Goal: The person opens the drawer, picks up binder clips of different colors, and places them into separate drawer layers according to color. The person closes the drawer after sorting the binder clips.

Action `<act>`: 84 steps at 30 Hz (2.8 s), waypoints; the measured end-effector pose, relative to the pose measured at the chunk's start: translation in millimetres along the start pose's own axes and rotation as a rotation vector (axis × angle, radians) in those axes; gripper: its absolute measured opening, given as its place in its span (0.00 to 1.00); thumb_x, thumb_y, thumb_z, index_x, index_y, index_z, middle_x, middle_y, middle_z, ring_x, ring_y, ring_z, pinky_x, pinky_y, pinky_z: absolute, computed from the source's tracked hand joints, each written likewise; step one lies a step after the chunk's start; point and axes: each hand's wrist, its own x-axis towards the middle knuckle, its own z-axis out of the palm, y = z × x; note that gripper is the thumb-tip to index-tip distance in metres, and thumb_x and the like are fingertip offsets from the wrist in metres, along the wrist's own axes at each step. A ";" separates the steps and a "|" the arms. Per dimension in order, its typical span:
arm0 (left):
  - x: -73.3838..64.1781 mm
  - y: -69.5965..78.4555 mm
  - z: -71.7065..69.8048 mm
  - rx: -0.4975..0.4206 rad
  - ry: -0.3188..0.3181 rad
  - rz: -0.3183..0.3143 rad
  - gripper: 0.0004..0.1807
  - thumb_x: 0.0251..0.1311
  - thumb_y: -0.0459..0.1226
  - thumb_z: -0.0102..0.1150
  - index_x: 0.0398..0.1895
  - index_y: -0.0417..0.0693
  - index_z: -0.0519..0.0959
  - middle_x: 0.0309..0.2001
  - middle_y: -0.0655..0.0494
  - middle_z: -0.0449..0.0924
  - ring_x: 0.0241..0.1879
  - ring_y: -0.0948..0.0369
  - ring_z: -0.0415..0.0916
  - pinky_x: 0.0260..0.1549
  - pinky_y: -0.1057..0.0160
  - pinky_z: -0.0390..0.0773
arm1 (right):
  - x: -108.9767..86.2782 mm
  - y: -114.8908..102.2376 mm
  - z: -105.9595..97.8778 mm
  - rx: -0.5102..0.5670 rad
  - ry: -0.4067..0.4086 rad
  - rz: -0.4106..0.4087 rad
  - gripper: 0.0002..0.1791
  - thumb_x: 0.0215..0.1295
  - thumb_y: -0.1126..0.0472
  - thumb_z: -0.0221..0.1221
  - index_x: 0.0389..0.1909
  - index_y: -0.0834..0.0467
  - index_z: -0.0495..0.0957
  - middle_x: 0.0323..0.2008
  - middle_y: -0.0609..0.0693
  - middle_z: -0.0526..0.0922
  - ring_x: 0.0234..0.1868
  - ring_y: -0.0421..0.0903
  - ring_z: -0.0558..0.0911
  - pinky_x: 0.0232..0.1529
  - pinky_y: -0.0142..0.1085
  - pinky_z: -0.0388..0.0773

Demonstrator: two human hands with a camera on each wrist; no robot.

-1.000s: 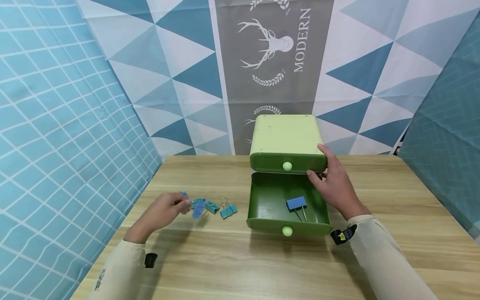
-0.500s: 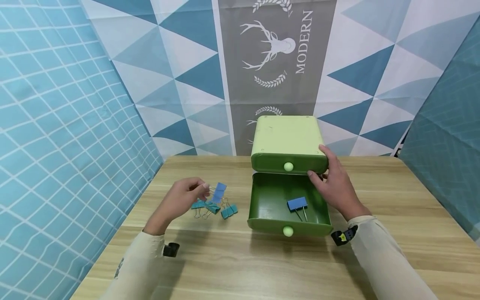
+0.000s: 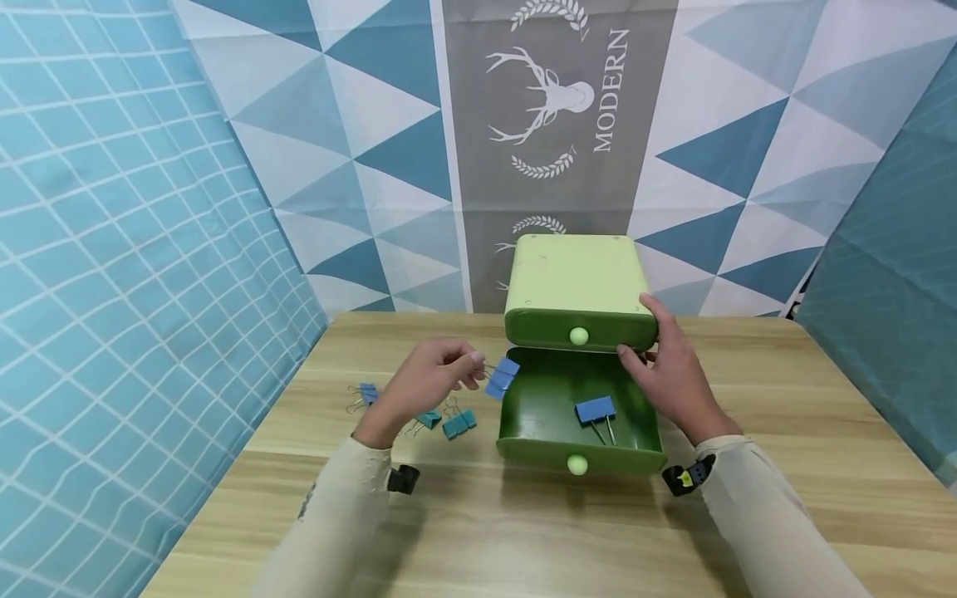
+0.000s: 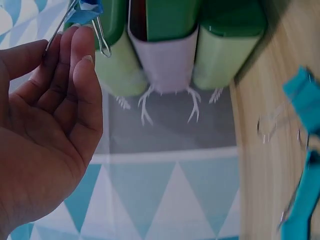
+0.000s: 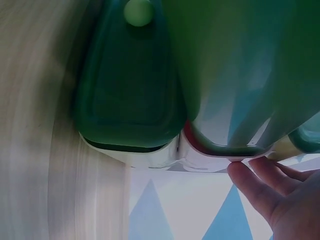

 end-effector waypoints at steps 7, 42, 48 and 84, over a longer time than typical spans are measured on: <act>21.9 1.4 26.8 -0.045 -0.059 0.010 0.14 0.75 0.41 0.52 0.41 0.43 0.86 0.38 0.52 0.85 0.37 0.53 0.83 0.42 0.52 0.82 | -1.5 2.3 1.6 -0.009 0.007 0.014 0.48 0.70 0.60 0.61 0.81 0.42 0.42 0.72 0.64 0.59 0.60 0.65 0.73 0.49 0.65 0.75; 83.5 27.2 86.6 0.189 -0.220 0.008 0.14 0.73 0.37 0.56 0.34 0.40 0.88 0.29 0.54 0.85 0.26 0.63 0.84 0.27 0.68 0.81 | -2.4 3.1 2.9 -0.030 0.022 0.012 0.46 0.71 0.59 0.60 0.81 0.44 0.42 0.70 0.66 0.61 0.60 0.66 0.74 0.48 0.64 0.76; 88.4 29.5 91.7 0.247 -0.231 0.017 0.15 0.73 0.38 0.56 0.32 0.42 0.88 0.27 0.56 0.85 0.24 0.67 0.82 0.27 0.69 0.80 | -2.8 4.9 4.0 -0.017 0.014 0.025 0.46 0.71 0.58 0.60 0.81 0.43 0.42 0.71 0.66 0.60 0.61 0.66 0.73 0.49 0.64 0.76; 48.4 25.0 42.8 0.615 -0.085 0.236 0.14 0.75 0.44 0.53 0.49 0.52 0.87 0.32 0.65 0.81 0.25 0.68 0.73 0.32 0.64 0.76 | -3.5 1.8 1.0 -0.011 0.003 0.032 0.46 0.72 0.58 0.59 0.81 0.44 0.41 0.71 0.66 0.60 0.62 0.67 0.72 0.50 0.64 0.75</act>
